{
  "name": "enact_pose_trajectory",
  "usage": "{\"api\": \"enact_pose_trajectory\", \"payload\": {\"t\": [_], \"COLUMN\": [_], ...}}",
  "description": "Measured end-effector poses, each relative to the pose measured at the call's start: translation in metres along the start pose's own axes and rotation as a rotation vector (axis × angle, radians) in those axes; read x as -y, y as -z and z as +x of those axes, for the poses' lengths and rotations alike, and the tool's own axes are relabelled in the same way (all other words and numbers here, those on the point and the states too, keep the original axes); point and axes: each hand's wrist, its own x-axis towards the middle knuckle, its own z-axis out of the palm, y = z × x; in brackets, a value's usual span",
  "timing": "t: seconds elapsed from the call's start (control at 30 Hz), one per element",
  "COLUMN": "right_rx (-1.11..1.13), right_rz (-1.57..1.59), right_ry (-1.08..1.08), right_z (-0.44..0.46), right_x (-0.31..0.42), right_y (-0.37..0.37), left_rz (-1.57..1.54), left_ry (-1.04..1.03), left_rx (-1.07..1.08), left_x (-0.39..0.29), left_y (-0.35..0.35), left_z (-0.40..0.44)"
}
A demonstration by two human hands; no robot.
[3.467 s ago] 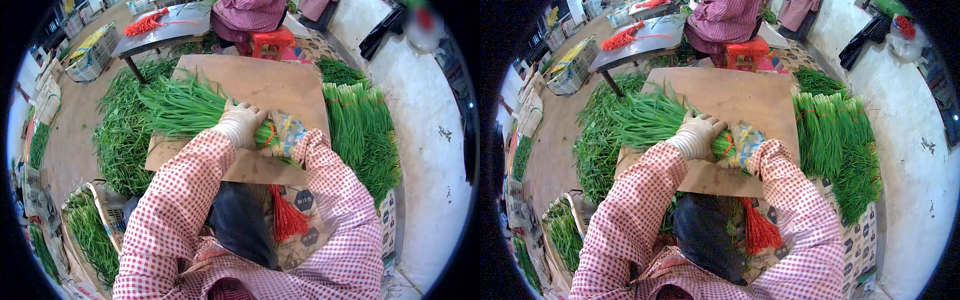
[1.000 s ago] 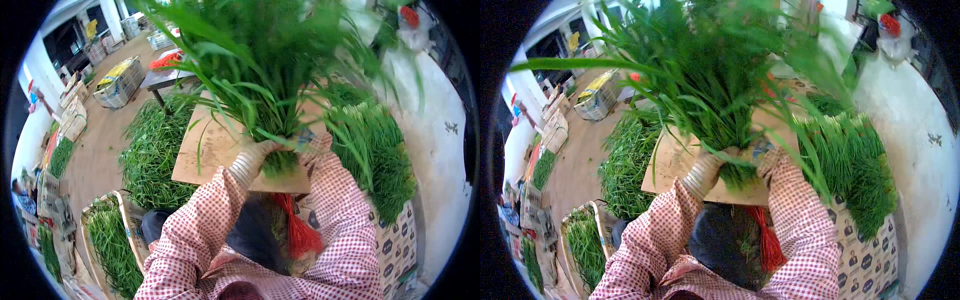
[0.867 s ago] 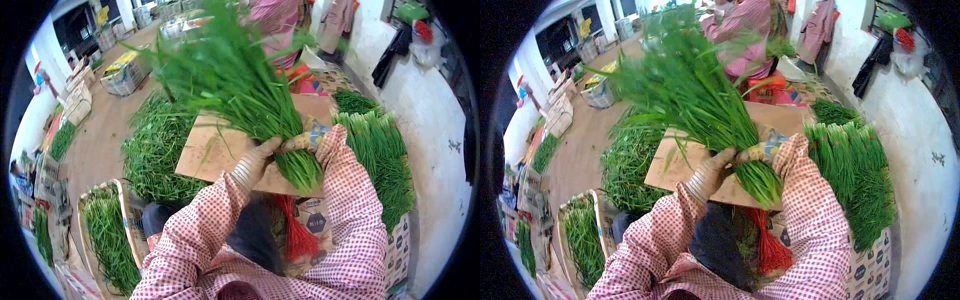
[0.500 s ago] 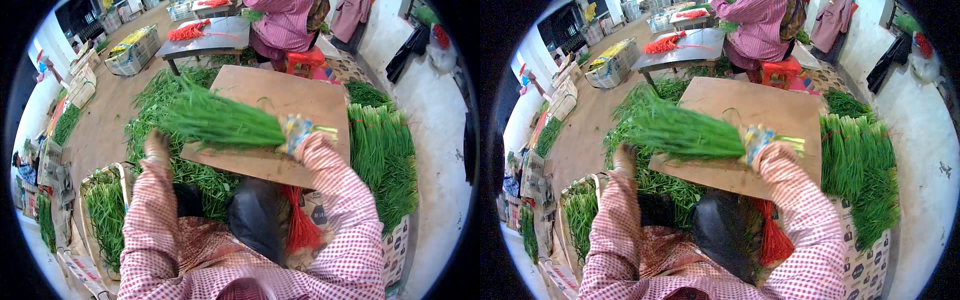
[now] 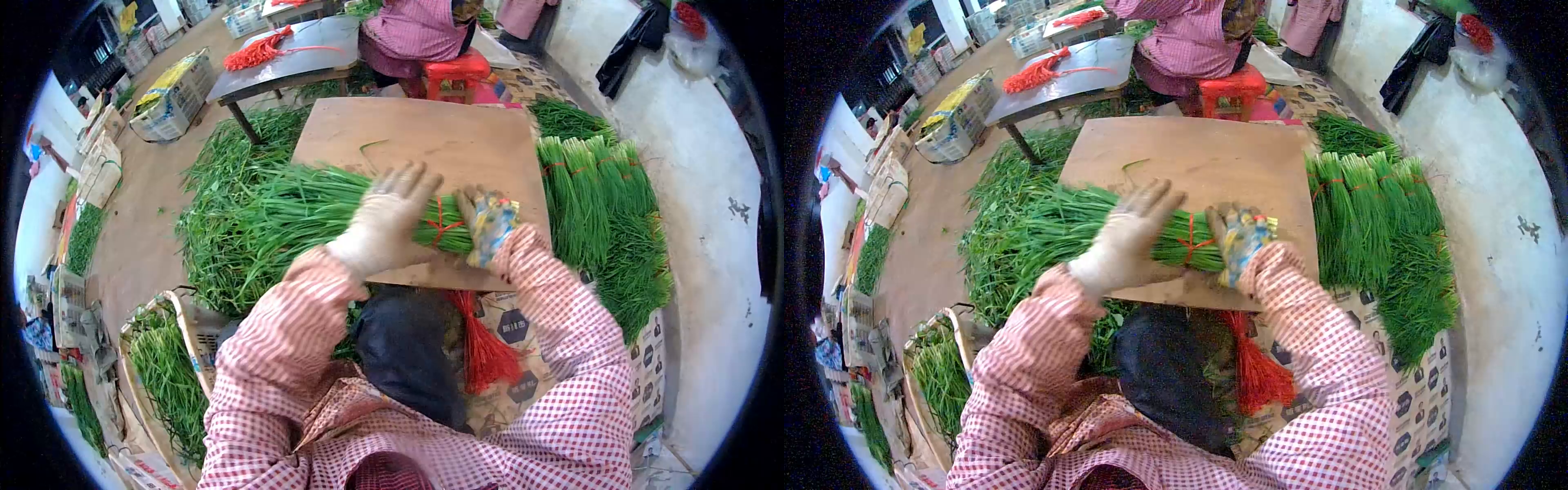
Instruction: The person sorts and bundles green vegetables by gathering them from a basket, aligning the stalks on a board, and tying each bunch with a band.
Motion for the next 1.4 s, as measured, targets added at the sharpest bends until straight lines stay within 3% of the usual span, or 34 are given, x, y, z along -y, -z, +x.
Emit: {"api": "enact_pose_trajectory", "payload": {"t": [0.1,0.13,0.2,0.3,0.4,0.5,0.63,0.7,0.83,0.93,1.0,1.03,1.07,1.13,1.17,1.23,1.27,1.37,1.4], "right_rx": [0.047,0.056,-0.013,-0.115,0.001,0.136,-0.116,0.128,0.245,-0.171,-0.809,-0.827,-0.740,-0.341,-0.367,-0.341,-0.436,-0.275,-0.319], "right_rz": [0.031,0.187,0.210,0.282,0.446,0.319,-0.023,0.168,0.417,0.777,1.061,1.063,1.528,2.370,2.383,2.764,2.557,2.410,2.213], "right_ry": [0.002,0.007,0.089,0.192,0.177,0.170,0.240,-0.037,0.257,0.104,0.409,0.391,0.322,-0.126,-0.136,0.133,-0.276,-0.407,-0.355], "right_z": [-0.002,-0.001,0.010,0.024,0.030,0.021,-0.009,-0.020,-0.069,-0.083,-0.069,-0.062,-0.054,-0.031,-0.022,-0.004,-0.004,-0.012,-0.028], "right_x": [-0.002,-0.009,-0.028,-0.047,-0.050,-0.048,-0.043,-0.030,-0.011,0.030,0.049,0.056,0.062,0.073,0.075,0.076,0.083,0.082,0.085], "right_y": [-0.008,0.003,-0.008,-0.028,-0.026,0.004,0.022,0.018,-0.036,-0.050,-0.055,-0.053,-0.050,-0.055,-0.055,-0.040,-0.025,-0.022,-0.007], "left_rz": [0.231,0.226,0.158,0.209,0.219,0.194,0.213,0.201,0.221,0.243,0.249,0.262,0.265,0.248,0.256,0.210,0.212,0.127,0.206], "left_ry": [0.020,0.016,0.120,0.199,0.211,0.214,0.206,0.206,0.160,0.199,0.252,0.232,0.198,0.172,0.150,0.232,0.226,0.263,0.223], "left_rx": [0.277,0.291,0.480,0.398,0.379,0.373,0.333,0.331,0.333,0.513,0.682,0.690,0.608,0.513,0.525,0.597,0.601,0.538,0.604], "left_x": [0.002,0.004,0.008,0.008,0.008,0.005,-0.004,-0.008,-0.009,-0.016,-0.030,-0.027,-0.018,-0.011,-0.010,-0.009,-0.006,0.000,-0.004], "left_y": [-0.038,-0.043,-0.050,-0.069,-0.073,-0.068,-0.065,-0.061,-0.056,-0.044,-0.029,-0.038,-0.052,-0.059,-0.060,-0.059,-0.059,-0.065,-0.055], "left_z": [0.031,0.031,0.038,0.033,0.034,0.032,0.023,0.022,0.018,0.033,0.046,0.048,0.043,0.038,0.040,0.042,0.043,0.042,0.048]}}
